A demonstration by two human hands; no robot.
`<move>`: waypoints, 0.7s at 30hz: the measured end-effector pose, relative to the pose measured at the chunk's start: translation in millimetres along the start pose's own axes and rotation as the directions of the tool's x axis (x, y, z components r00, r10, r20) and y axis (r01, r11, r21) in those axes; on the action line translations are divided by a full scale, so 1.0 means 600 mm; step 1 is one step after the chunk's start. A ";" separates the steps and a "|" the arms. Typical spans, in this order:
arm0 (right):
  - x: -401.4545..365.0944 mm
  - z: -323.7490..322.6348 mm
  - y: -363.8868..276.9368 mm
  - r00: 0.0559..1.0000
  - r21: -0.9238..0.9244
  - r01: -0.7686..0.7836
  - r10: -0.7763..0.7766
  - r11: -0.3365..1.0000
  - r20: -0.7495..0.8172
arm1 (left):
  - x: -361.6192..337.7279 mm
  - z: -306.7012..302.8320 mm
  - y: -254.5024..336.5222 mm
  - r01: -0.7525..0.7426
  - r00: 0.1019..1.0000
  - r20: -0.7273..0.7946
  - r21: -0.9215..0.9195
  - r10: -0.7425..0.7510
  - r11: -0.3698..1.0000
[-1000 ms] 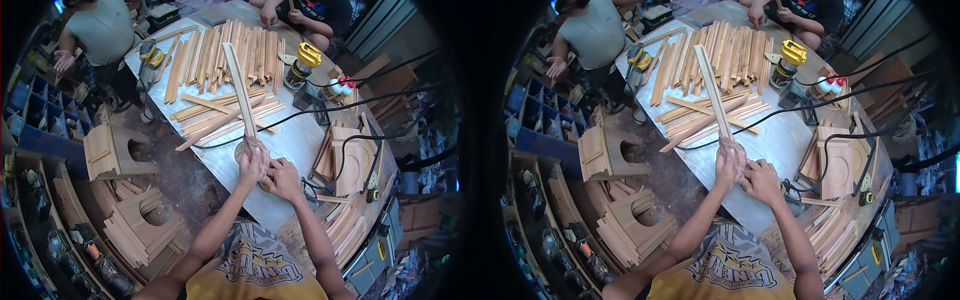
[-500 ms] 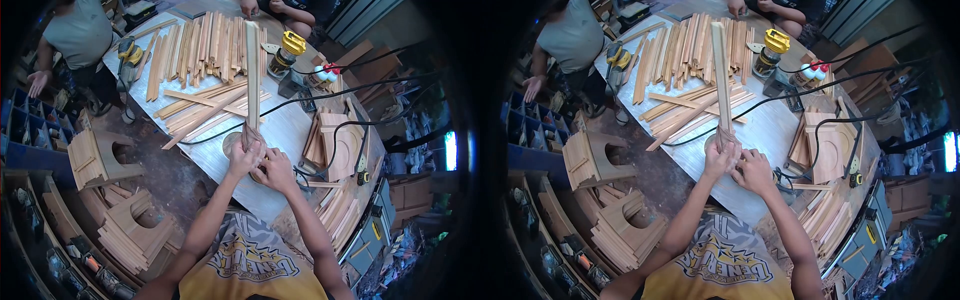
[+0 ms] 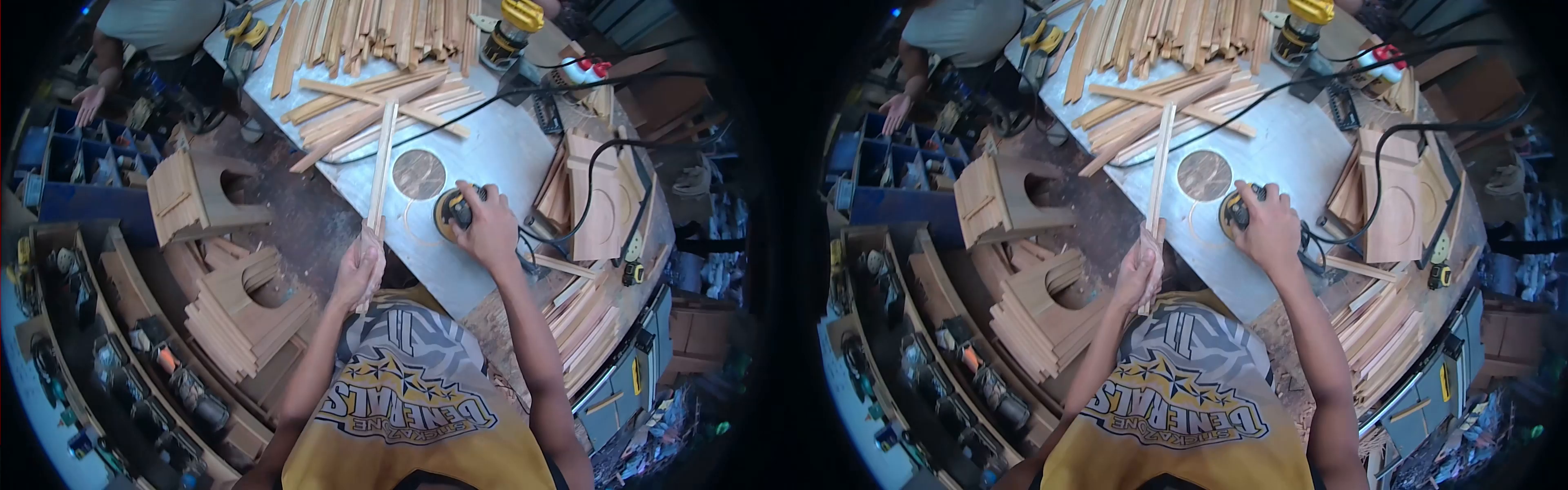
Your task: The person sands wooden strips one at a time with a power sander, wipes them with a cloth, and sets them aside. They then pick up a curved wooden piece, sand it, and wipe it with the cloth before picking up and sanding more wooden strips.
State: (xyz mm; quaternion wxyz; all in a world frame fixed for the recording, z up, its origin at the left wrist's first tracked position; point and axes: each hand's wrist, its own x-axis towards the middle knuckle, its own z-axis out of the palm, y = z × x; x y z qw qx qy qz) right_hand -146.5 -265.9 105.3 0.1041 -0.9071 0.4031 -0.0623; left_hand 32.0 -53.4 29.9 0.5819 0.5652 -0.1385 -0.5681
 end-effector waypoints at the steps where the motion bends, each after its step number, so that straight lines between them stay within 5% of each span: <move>1: -0.003 0.004 0.003 0.999 -0.001 0.014 -0.014 1.000 -0.039 | -0.016 0.008 -0.015 0.037 0.998 -0.047 0.019 -0.036 0.999; 3: -0.003 0.006 0.006 0.998 0.023 0.046 -0.045 0.999 -0.046 | -0.041 0.027 -0.038 0.076 0.993 -0.087 -0.054 -0.080 0.996; 5: -0.003 0.003 0.005 1.000 0.015 0.015 -0.015 1.000 -0.016 | -0.059 0.049 -0.053 0.171 0.985 -0.039 0.064 -0.168 0.983; 9: -0.004 0.012 0.019 0.994 0.005 0.099 -0.099 0.995 -0.049 | -0.069 0.085 -0.129 0.179 0.968 -0.187 0.038 -0.169 0.983; 14: -0.002 -0.002 0.017 0.994 0.006 0.099 -0.099 0.995 0.051 | -0.076 0.074 -0.199 -0.091 0.980 -0.125 0.415 0.155 0.905; 16: -0.003 -0.006 0.012 0.994 -0.001 0.094 -0.094 0.996 0.047 | -0.091 0.088 -0.160 0.146 0.979 -0.161 0.111 -0.128 0.983; 21: -0.001 -0.024 0.010 0.995 -0.014 0.066 -0.065 0.998 0.073 | -0.086 0.071 -0.122 0.268 0.962 -0.077 0.131 -0.260 0.954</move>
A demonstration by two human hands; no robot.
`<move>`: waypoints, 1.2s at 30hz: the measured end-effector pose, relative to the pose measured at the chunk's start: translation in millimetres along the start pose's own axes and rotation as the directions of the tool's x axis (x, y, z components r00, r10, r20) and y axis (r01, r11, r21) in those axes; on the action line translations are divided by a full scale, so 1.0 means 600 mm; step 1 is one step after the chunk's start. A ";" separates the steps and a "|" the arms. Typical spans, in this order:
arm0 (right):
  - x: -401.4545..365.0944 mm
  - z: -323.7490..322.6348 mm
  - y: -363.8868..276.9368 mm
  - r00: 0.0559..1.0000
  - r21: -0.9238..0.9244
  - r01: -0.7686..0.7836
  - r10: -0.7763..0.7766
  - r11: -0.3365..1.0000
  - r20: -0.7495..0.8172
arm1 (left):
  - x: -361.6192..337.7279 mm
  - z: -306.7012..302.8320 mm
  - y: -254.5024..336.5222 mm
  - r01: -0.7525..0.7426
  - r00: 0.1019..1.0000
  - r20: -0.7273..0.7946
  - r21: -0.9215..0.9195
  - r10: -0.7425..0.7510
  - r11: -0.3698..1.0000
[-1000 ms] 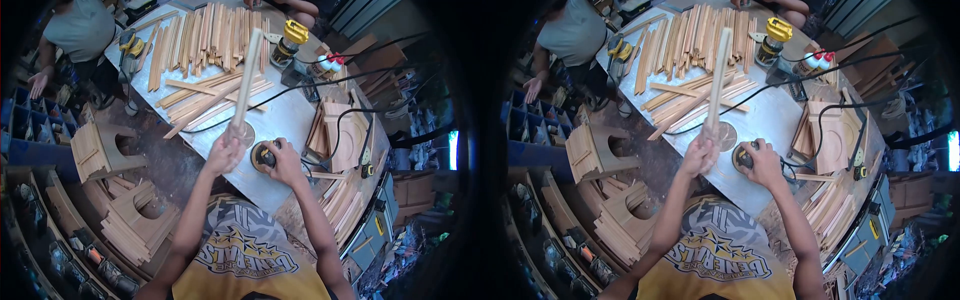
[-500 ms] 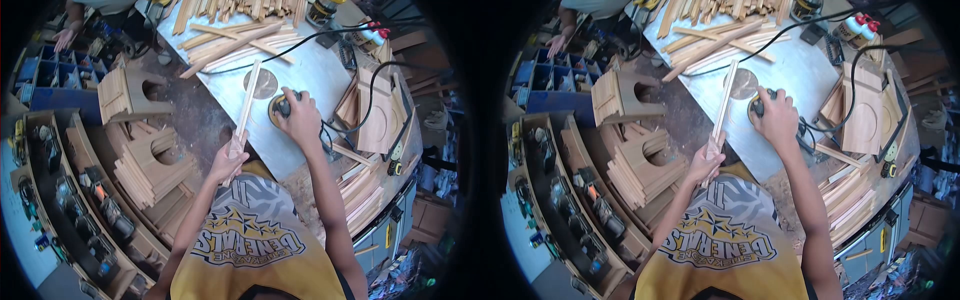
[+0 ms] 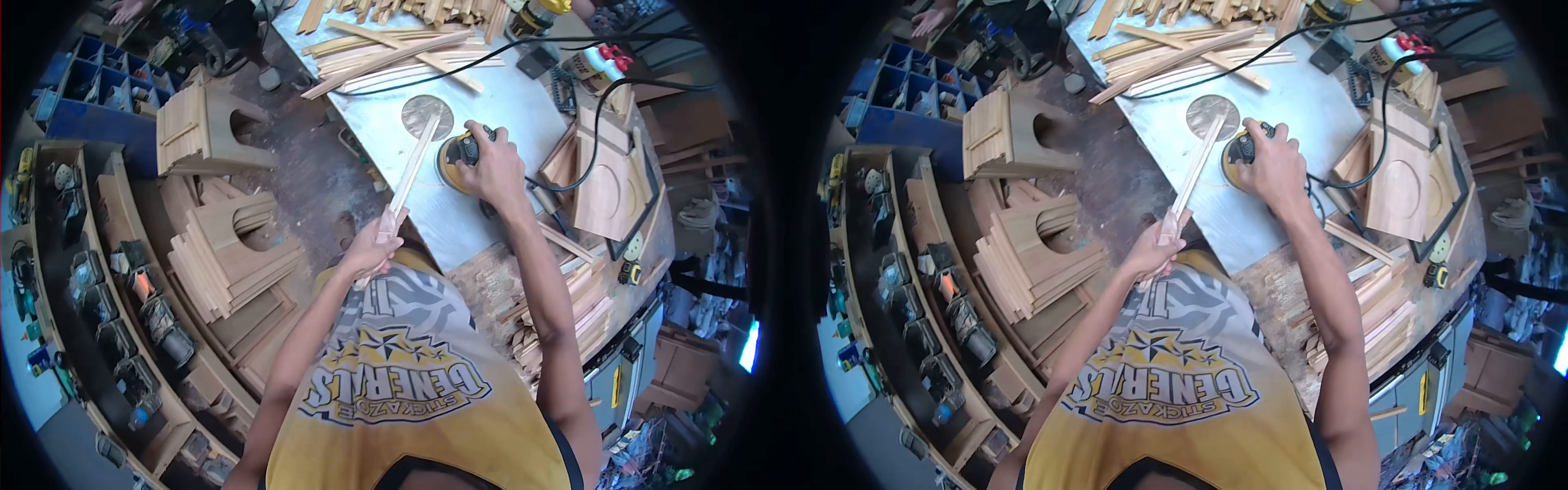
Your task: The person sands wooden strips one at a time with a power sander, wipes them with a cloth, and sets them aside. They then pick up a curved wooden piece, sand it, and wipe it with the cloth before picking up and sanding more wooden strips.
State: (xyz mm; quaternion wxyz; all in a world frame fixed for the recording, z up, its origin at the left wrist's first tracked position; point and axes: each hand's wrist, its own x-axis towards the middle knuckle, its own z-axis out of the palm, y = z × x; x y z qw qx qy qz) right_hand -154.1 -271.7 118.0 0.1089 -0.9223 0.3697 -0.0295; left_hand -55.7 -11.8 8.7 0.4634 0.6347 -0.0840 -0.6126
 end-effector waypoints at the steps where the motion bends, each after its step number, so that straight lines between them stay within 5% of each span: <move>1: -0.002 -0.009 0.000 0.999 0.008 -0.038 0.038 0.999 0.007 | 0.002 -0.007 0.008 0.027 0.999 0.038 -0.024 -0.026 0.999; 2: -0.004 -0.019 0.002 0.997 0.012 -0.075 0.075 0.997 0.020 | 0.008 -0.016 0.005 0.017 0.998 0.062 -0.039 -0.015 0.999; 4: -0.006 -0.055 -0.001 0.994 0.012 -0.105 0.105 0.994 0.010 | 0.016 -0.041 -0.015 -0.158 0.984 -0.018 0.384 0.178 0.910; 5: -0.009 -0.072 -0.004 0.991 0.042 -0.133 0.133 0.990 0.006 | 0.014 -0.048 -0.030 -0.162 0.985 0.001 0.364 0.173 0.917; 7: -0.010 -0.091 -0.004 0.992 0.028 -0.128 0.129 0.991 -0.001 | 0.004 -0.052 -0.040 -0.116 0.945 -0.171 0.622 0.279 0.774; 8: -0.010 -0.098 -0.005 0.993 0.039 -0.117 0.118 0.992 -0.013 | 0.002 -0.053 -0.038 -0.121 0.951 -0.156 0.609 0.268 0.784; 10: -0.012 -0.101 -0.012 0.993 0.014 -0.114 0.114 0.993 0.017 | -0.012 -0.052 -0.011 0.117 0.969 -0.242 0.639 0.054 0.761; 14: -0.002 -0.071 -0.024 0.997 -0.038 0.027 -0.024 0.999 0.079 | 0.002 -0.063 -0.028 0.218 0.938 -0.341 0.715 0.058 0.664; 28: -0.012 -0.015 -0.108 0.932 -0.142 0.197 -0.140 0.970 0.334 | -0.017 -0.068 0.016 0.257 0.947 -0.322 0.796 0.024 0.548; 36: 0.028 -0.003 -0.057 0.979 -0.135 0.152 -0.130 0.979 0.157 | -0.027 -0.081 0.006 0.251 0.951 -0.306 0.831 0.032 0.496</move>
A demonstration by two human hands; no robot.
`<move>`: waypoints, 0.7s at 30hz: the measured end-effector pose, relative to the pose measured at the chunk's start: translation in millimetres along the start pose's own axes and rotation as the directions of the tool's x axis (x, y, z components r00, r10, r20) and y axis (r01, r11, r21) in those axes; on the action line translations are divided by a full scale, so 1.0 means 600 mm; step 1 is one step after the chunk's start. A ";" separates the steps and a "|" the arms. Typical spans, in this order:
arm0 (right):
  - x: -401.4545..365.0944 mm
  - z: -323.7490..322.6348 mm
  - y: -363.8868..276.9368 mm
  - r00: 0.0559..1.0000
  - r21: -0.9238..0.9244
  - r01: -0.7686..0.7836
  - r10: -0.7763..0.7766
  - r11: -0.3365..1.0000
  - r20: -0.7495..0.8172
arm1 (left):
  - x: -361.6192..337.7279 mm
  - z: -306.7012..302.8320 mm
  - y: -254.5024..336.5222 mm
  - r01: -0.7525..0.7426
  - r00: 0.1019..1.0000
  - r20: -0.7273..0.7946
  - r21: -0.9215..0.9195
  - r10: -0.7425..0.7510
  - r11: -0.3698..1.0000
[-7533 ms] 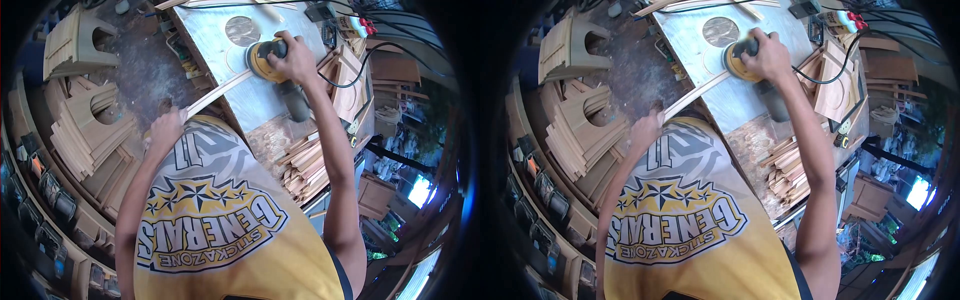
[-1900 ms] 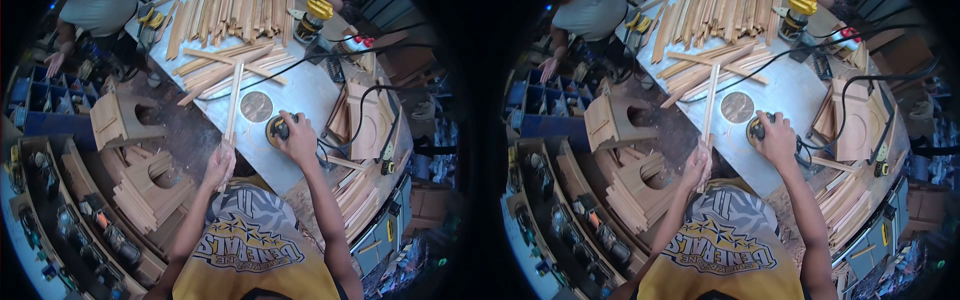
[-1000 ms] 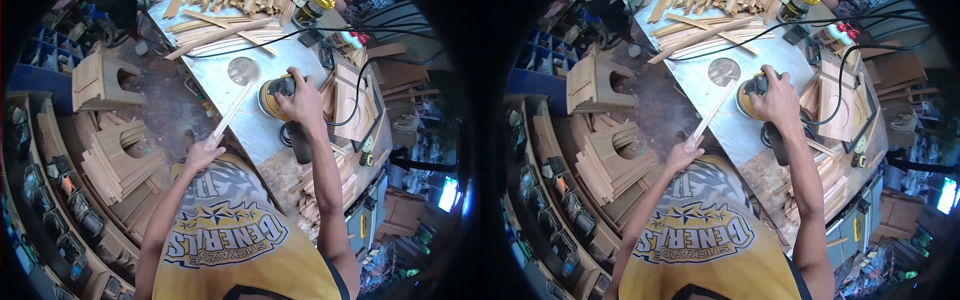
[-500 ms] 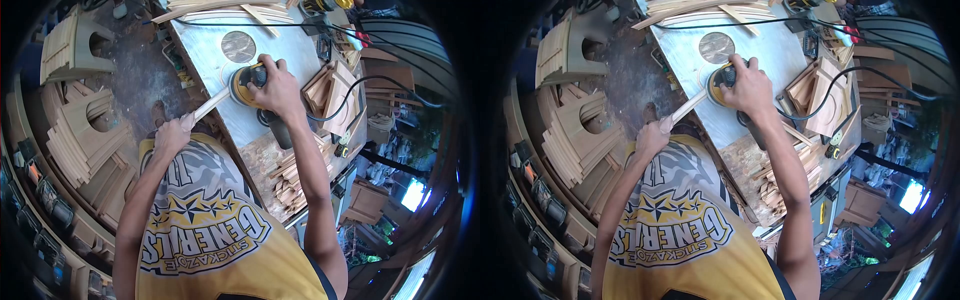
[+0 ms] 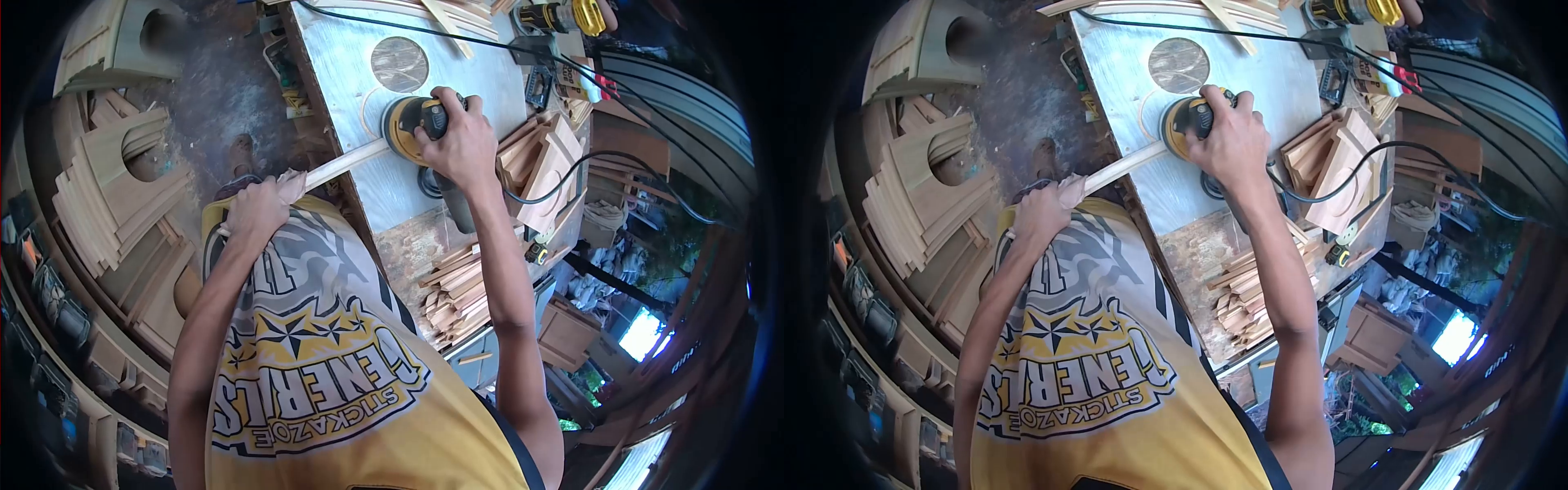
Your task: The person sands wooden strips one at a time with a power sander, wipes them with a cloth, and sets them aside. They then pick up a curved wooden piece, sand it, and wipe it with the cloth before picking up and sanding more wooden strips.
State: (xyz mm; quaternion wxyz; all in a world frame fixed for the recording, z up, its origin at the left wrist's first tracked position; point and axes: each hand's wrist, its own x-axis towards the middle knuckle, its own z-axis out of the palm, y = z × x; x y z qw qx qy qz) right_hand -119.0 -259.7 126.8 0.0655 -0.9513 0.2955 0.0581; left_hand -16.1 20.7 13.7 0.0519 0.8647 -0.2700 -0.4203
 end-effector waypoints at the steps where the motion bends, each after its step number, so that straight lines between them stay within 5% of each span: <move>1: -0.005 -0.001 -0.010 1.000 -0.013 0.014 -0.013 1.000 0.012 | 0.001 0.003 -0.002 -0.004 1.000 -0.009 0.006 0.004 1.000; 10: -0.051 0.011 -0.055 0.992 0.039 0.124 -0.125 0.992 0.034 | 0.001 0.009 -0.004 0.002 1.000 0.008 0.053 -0.003 0.999; 15: -0.045 0.011 0.007 0.999 0.002 0.030 -0.030 1.000 -0.044 | 0.004 0.002 0.001 -0.009 1.000 0.030 0.043 0.007 0.999; 21: -0.077 0.006 -0.071 0.997 0.004 0.026 -0.026 1.000 0.078 | 0.015 0.005 0.004 -0.062 0.998 -0.009 0.021 0.062 0.998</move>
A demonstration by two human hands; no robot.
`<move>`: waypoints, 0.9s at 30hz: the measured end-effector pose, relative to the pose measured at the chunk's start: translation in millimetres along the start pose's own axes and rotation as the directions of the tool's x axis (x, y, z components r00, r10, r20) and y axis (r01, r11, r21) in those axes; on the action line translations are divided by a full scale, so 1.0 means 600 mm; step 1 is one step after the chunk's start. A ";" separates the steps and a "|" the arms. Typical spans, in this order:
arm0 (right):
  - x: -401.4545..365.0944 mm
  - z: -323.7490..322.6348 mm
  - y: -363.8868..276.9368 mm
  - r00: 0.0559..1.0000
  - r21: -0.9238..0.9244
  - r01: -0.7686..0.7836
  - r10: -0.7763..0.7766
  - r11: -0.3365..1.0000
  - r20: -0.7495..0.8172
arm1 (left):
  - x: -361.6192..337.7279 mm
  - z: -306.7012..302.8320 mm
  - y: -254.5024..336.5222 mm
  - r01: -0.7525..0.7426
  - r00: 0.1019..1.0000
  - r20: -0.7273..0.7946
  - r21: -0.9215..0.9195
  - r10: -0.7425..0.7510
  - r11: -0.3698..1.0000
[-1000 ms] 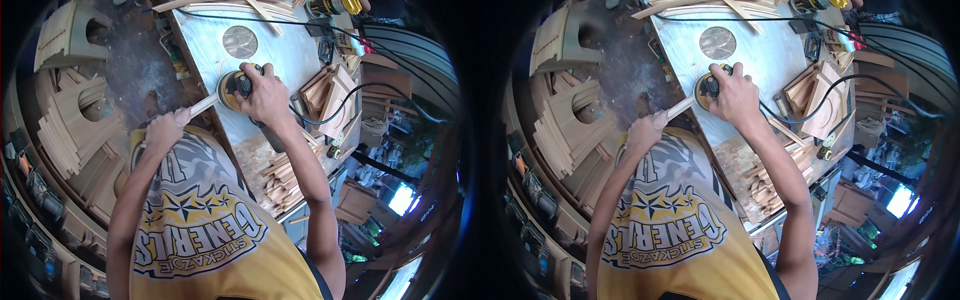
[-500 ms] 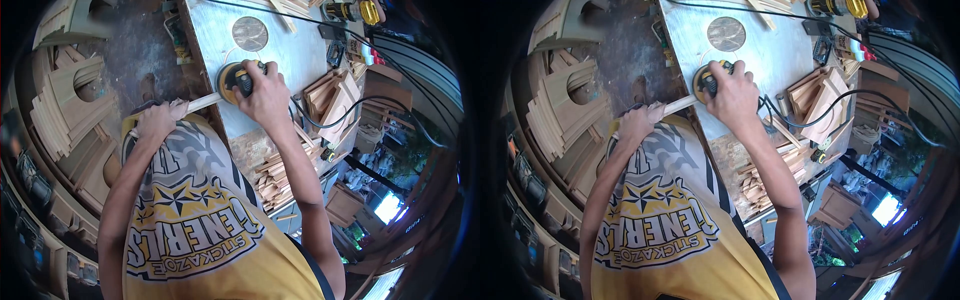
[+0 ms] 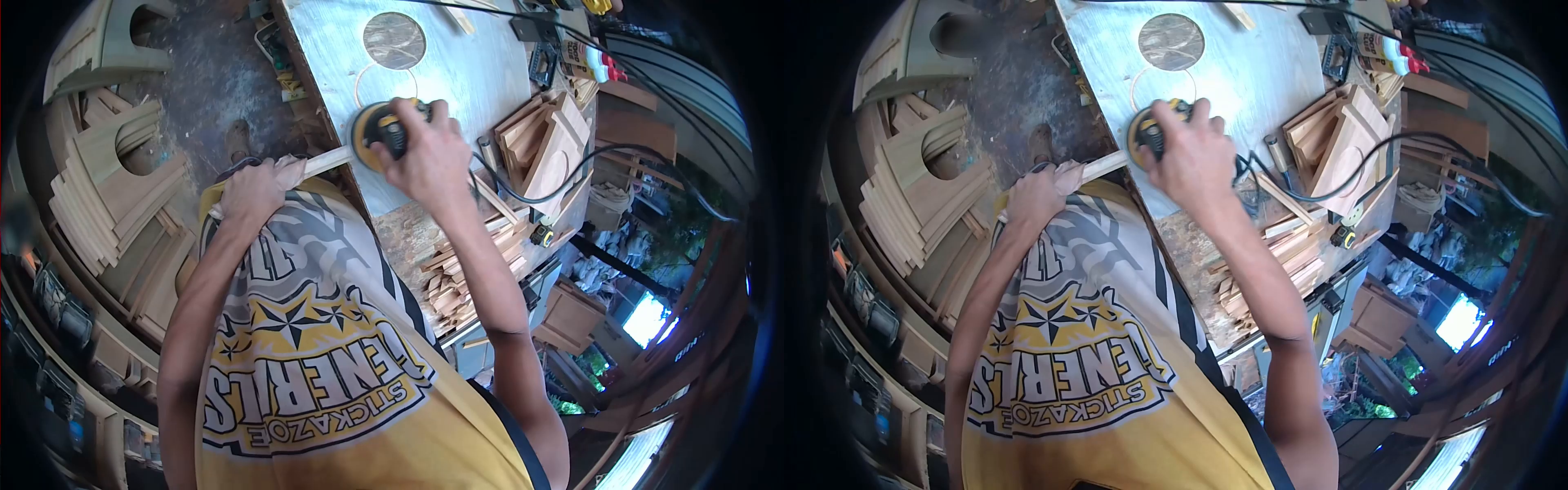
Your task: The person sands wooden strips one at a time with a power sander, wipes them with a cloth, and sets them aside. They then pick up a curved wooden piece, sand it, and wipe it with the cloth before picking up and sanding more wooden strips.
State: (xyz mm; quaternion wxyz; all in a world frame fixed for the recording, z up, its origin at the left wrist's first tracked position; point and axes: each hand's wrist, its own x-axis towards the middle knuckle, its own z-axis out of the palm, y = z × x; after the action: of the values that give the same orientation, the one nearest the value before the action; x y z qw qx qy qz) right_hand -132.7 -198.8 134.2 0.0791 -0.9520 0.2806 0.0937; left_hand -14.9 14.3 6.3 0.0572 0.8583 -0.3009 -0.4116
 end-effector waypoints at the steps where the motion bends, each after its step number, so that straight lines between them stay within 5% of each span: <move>1: -0.006 0.002 -0.014 1.000 0.042 0.009 -0.009 0.999 0.000 | -0.001 -0.003 0.000 -0.027 1.000 0.014 0.000 0.027 1.000; 5: -0.030 0.012 0.007 0.998 0.061 0.058 -0.056 0.996 -0.038 | -0.011 -0.011 0.007 -0.012 0.999 -0.032 0.020 0.012 1.000; 8: -0.026 0.003 0.070 0.989 0.042 -0.141 0.142 0.989 -0.046 | -0.010 -0.004 0.003 0.005 0.998 -0.062 0.068 -0.001 0.998; 12: -0.029 0.005 0.110 0.983 0.029 -0.158 0.160 0.987 -0.092 | -0.011 -0.005 0.011 -0.044 0.995 -0.090 0.089 0.052 0.995; 21: -0.039 0.013 -0.023 0.997 0.086 0.076 -0.074 0.993 -0.032 | 0.006 0.012 0.019 -0.088 0.986 -0.132 0.122 0.104 0.989; 27: -0.006 -0.007 0.125 0.965 0.008 -0.262 0.262 0.965 -0.015 | 0.010 0.014 -0.004 -0.058 0.985 -0.152 0.136 0.078 0.989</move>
State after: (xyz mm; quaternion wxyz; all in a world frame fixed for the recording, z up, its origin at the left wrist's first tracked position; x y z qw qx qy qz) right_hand -176.1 -260.0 131.7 0.0667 -0.9070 0.4049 0.0948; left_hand -17.3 14.0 -3.9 0.0381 0.8791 -0.3511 -0.3201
